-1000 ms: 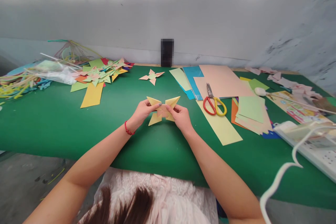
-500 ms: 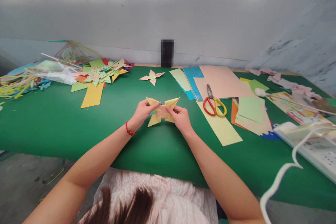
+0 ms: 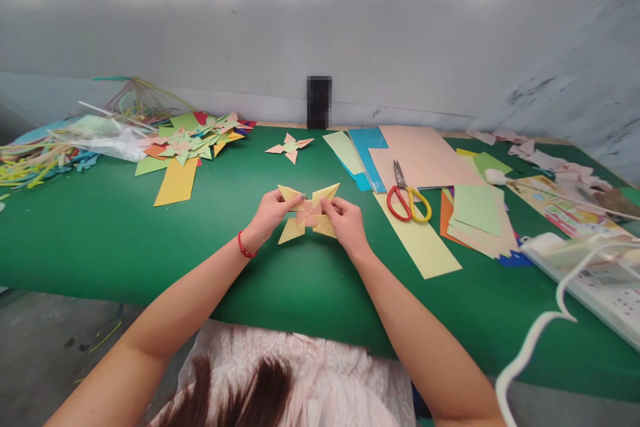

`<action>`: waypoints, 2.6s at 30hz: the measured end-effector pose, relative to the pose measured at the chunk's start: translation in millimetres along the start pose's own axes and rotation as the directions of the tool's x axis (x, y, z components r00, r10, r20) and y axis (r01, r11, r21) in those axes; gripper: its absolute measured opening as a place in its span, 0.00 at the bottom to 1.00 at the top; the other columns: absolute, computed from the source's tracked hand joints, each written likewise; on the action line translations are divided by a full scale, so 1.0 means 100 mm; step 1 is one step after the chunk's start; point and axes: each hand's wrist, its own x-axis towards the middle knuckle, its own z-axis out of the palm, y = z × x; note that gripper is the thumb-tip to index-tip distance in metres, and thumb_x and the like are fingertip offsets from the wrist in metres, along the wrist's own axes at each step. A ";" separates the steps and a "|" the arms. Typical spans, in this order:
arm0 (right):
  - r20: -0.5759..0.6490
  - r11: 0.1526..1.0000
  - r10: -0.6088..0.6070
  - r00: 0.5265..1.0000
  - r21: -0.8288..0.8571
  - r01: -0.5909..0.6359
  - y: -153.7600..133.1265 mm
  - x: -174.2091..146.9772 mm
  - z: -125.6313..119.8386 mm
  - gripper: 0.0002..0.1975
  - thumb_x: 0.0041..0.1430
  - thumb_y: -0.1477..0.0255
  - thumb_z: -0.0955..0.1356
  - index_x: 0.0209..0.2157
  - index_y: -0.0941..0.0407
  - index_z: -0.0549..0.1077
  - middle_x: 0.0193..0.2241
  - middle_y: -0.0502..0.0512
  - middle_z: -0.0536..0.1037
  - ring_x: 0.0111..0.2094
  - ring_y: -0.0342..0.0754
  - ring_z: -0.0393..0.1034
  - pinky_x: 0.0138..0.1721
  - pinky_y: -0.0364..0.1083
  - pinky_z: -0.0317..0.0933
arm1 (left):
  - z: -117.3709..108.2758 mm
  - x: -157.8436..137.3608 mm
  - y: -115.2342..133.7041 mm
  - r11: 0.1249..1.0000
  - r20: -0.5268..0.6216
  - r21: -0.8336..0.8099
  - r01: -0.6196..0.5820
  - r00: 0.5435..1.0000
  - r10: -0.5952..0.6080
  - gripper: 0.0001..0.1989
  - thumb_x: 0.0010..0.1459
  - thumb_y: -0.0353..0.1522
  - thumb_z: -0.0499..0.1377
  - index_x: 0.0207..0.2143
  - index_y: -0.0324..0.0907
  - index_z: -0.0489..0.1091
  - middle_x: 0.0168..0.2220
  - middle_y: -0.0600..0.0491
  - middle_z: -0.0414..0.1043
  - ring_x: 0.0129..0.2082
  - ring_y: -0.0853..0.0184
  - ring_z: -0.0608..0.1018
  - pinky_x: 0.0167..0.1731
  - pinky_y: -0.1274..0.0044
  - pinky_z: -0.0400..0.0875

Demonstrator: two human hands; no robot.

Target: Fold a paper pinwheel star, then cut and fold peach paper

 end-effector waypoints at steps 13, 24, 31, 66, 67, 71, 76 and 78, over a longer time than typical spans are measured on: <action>-0.201 0.998 -0.035 0.979 0.035 0.043 0.00 -0.03 0.01 0.19 0.52 0.55 0.65 0.22 0.57 0.69 0.18 0.48 0.69 0.20 0.42 0.59 0.23 0.42 0.54 | 0.00 -0.07 0.06 0.988 0.318 0.136 0.074 0.941 -0.114 0.19 0.45 0.41 0.64 0.36 0.37 0.74 0.37 0.46 0.75 0.37 0.61 0.75 0.36 0.75 0.67; -0.051 0.961 0.036 0.998 0.275 -0.021 0.02 0.02 0.02 0.16 0.48 0.58 0.69 0.32 0.56 0.72 0.32 0.54 0.77 0.35 0.49 0.71 0.37 0.45 0.63 | -0.02 -0.06 0.07 0.990 0.293 -0.034 0.139 0.948 -0.123 0.20 0.43 0.40 0.66 0.34 0.35 0.71 0.33 0.45 0.76 0.33 0.63 0.77 0.37 0.71 0.70; 0.090 0.911 0.164 0.982 0.367 -0.186 -0.01 0.07 -0.12 0.18 0.45 0.61 0.72 0.38 0.57 0.75 0.36 0.55 0.78 0.37 0.50 0.72 0.39 0.47 0.63 | -0.10 -0.04 0.19 0.989 0.226 0.031 0.143 0.963 -0.146 0.27 0.55 0.51 0.49 0.30 0.37 0.73 0.35 0.46 0.76 0.36 0.61 0.77 0.39 0.72 0.68; 0.069 0.597 0.001 0.998 -0.800 0.055 0.15 0.85 -0.45 0.13 0.58 0.72 0.61 0.40 0.58 0.73 0.43 0.60 0.75 0.44 0.51 0.68 0.44 0.46 0.58 | -0.07 -0.28 0.37 0.829 0.089 0.255 -0.497 0.866 0.492 0.16 0.64 0.35 0.46 0.30 0.39 0.69 0.23 0.54 0.73 0.26 0.70 0.74 0.35 0.77 0.68; 0.048 0.563 -0.022 0.999 -0.825 0.053 0.17 0.88 -0.49 0.13 0.58 0.72 0.61 0.41 0.58 0.73 0.44 0.61 0.74 0.45 0.52 0.67 0.45 0.47 0.58 | -0.03 -0.40 0.51 0.802 0.165 0.227 -0.552 0.833 0.527 0.13 0.64 0.33 0.46 0.36 0.40 0.68 0.23 0.55 0.73 0.25 0.71 0.75 0.35 0.77 0.68; 0.002 0.436 -0.082 0.997 -0.899 0.037 0.28 1.05 -0.69 0.14 0.58 0.73 0.60 0.43 0.60 0.72 0.45 0.62 0.73 0.47 0.53 0.65 0.47 0.47 0.55 | 0.13 -0.95 1.21 0.579 0.507 0.082 -0.811 0.534 0.676 0.15 0.62 0.26 0.46 0.48 0.43 0.65 0.45 0.49 0.73 0.45 0.68 0.74 0.45 0.76 0.68; -0.040 0.301 -0.091 0.995 -0.954 -0.011 0.43 1.18 -0.90 0.15 0.57 0.76 0.59 0.44 0.61 0.70 0.44 0.64 0.72 0.48 0.54 0.62 0.47 0.48 0.53 | 0.14 -1.38 1.54 0.487 0.671 0.089 -0.869 0.414 0.615 0.17 0.61 0.31 0.50 0.47 0.60 0.67 0.41 0.63 0.75 0.41 0.71 0.76 0.43 0.81 0.70; -0.050 0.258 -0.081 0.995 -0.966 -0.027 0.47 1.23 -0.94 0.15 0.58 0.76 0.58 0.44 0.62 0.70 0.44 0.65 0.71 0.47 0.54 0.62 0.46 0.48 0.53 | 0.09 -1.45 1.38 0.508 0.722 0.187 -0.841 0.468 0.510 0.18 0.60 0.33 0.50 0.50 0.61 0.66 0.40 0.65 0.75 0.38 0.70 0.77 0.38 0.82 0.73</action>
